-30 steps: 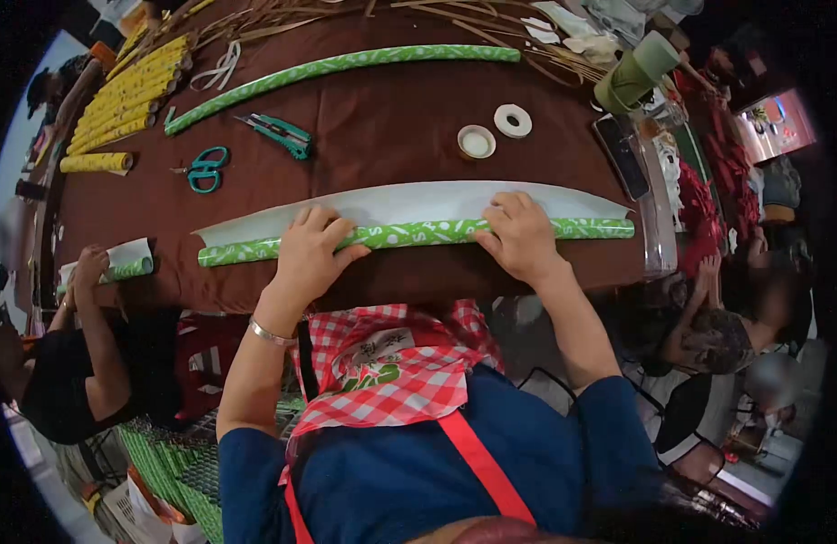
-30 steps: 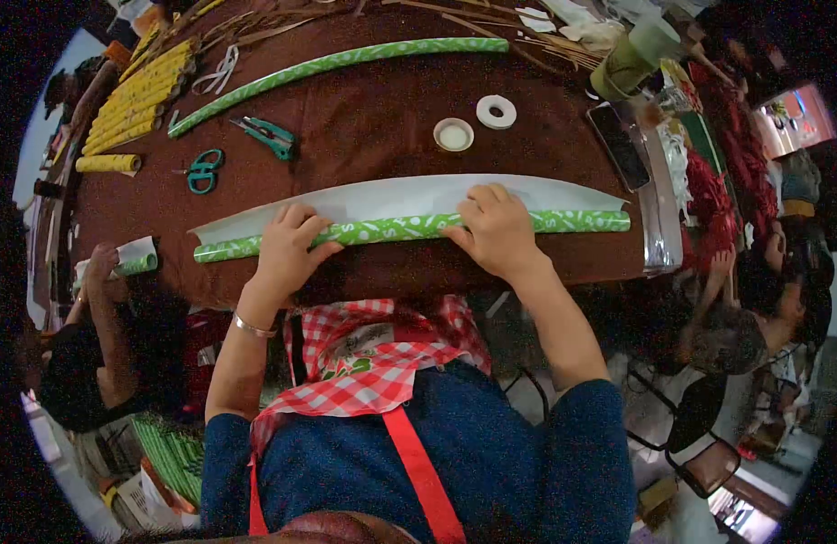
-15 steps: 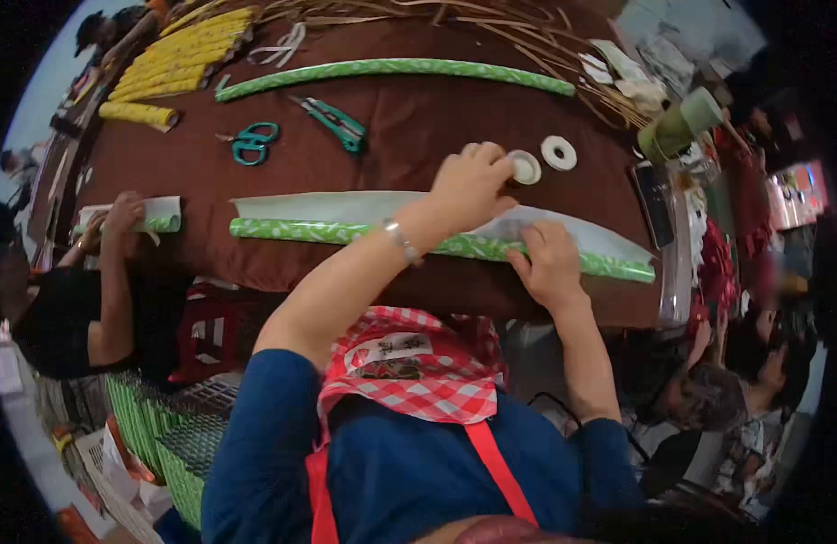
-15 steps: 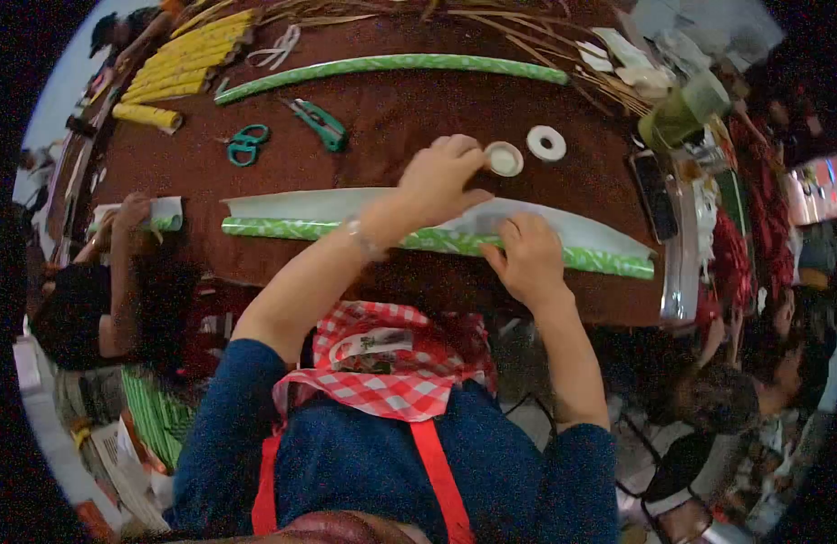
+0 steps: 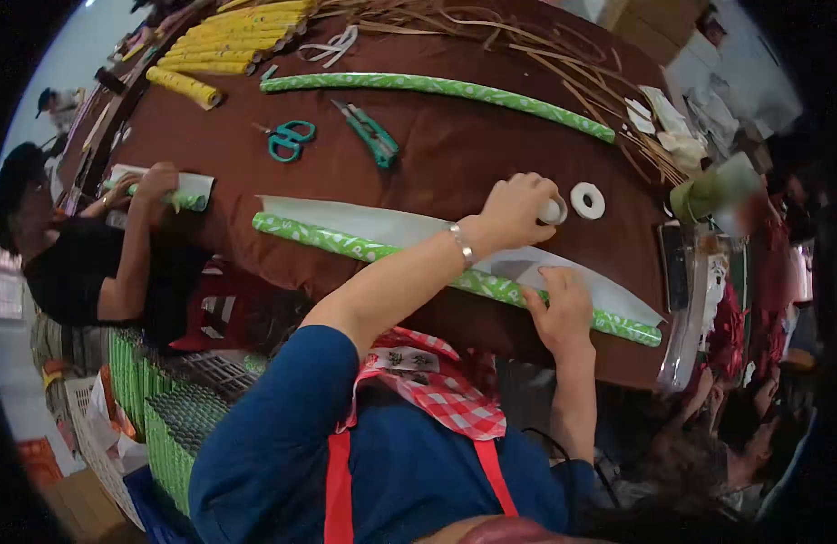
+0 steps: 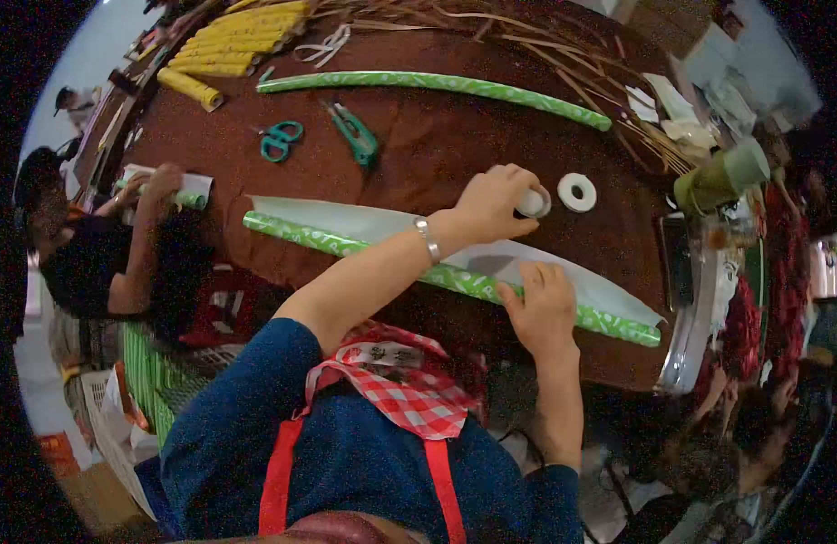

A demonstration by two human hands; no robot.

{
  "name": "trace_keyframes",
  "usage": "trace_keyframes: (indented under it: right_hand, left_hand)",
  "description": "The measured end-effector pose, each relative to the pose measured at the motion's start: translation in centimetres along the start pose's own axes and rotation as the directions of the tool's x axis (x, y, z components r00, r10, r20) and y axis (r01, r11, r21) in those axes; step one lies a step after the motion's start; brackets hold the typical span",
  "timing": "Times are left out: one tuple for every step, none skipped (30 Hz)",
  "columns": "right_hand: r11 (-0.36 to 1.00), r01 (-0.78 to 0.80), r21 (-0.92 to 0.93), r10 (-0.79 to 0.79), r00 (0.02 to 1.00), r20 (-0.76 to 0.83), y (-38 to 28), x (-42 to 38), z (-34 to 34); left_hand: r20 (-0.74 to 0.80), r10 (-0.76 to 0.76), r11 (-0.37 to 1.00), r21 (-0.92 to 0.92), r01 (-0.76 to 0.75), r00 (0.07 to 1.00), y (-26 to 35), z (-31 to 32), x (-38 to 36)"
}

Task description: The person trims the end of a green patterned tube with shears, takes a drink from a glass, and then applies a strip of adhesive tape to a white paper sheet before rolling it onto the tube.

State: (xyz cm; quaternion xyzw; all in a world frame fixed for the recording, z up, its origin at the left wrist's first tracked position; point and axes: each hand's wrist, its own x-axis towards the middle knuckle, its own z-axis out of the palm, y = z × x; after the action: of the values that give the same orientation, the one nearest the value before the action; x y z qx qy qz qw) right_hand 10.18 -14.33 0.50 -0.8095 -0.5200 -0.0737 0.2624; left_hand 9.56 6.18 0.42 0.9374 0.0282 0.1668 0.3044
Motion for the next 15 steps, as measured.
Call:
trace_keyframes:
  right_hand:
    - [1.0,-0.007,0.026,0.007,1.0,-0.009,0.0,0.3,0.1]
    - [0.999,-0.033,0.036,0.034,0.999,-0.028,0.0,0.4,-0.1]
    - [0.999,-0.029,0.029,0.032,0.994,-0.107,0.0,0.6,-0.2]
    - [1.0,-0.027,0.014,0.029,0.982,-0.186,-0.1,1.0,-0.2]
    - [0.999,-0.048,0.007,0.048,0.958,-0.284,-0.2,1.2,-0.2]
    - [0.999,-0.051,0.003,0.049,0.925,-0.376,0.0,1.5,0.0]
    - [0.997,-0.075,-0.012,0.063,0.904,-0.423,0.2,1.8,0.0]
    - [0.996,-0.086,-0.018,0.067,0.882,-0.467,0.3,2.1,-0.2]
    - [0.995,-0.088,-0.042,0.056,0.868,-0.493,0.1,3.0,-0.8]
    - [0.993,-0.107,-0.051,0.068,0.862,-0.502,0.5,3.2,-0.8]
    - [0.995,-0.096,-0.018,0.078,0.893,-0.444,0.6,3.5,-0.7]
    - [0.996,-0.083,0.018,0.084,0.92,-0.382,0.8,3.8,-0.6]
    - [0.999,-0.049,0.002,0.046,0.904,-0.425,0.8,4.0,-0.3]
    - [0.999,-0.053,0.002,0.049,0.905,-0.422,0.8,4.2,-0.3]
    - [0.998,-0.062,0.003,0.058,0.912,-0.407,0.9,4.3,-0.4]
  left_hand:
    - [-0.054,-0.007,0.995,-0.099,0.002,0.999,0.4,-0.8,0.1]
    - [-0.149,0.022,0.963,-0.264,-0.061,0.989,-0.3,-0.4,0.2]
    - [-0.099,-0.08,0.928,-0.371,0.038,0.992,0.0,-0.5,0.4]
    - [0.013,-0.169,0.83,-0.538,0.149,0.986,0.9,-1.5,0.6]
    - [0.023,-0.111,0.721,-0.687,0.096,0.994,-0.5,-0.8,0.9]
    - [0.204,-0.135,0.498,-0.832,0.244,0.97,0.5,-1.7,0.8]
    - [0.328,-0.082,0.447,-0.832,0.329,0.941,0.1,-2.0,0.6]
    - [0.404,-0.035,0.408,-0.83,0.382,0.914,0.2,-1.8,0.5]
    - [0.468,-0.005,0.373,-0.819,0.436,0.884,0.3,-2.1,0.3]
    - [0.492,0.038,0.37,-0.816,0.445,0.87,0.5,-2.2,0.2]
    - [0.498,0.051,0.373,-0.813,0.446,0.865,0.5,-2.3,0.1]
    - [0.517,0.055,0.347,-0.812,0.469,0.854,0.7,-2.5,0.0]
    - [0.534,0.056,0.317,-0.811,0.492,0.844,0.6,-2.6,0.0]
    - [0.536,0.056,0.314,-0.81,0.495,0.842,0.5,-2.5,0.0]
    - [0.529,0.066,0.345,-0.808,0.478,0.846,0.4,-2.4,0.1]
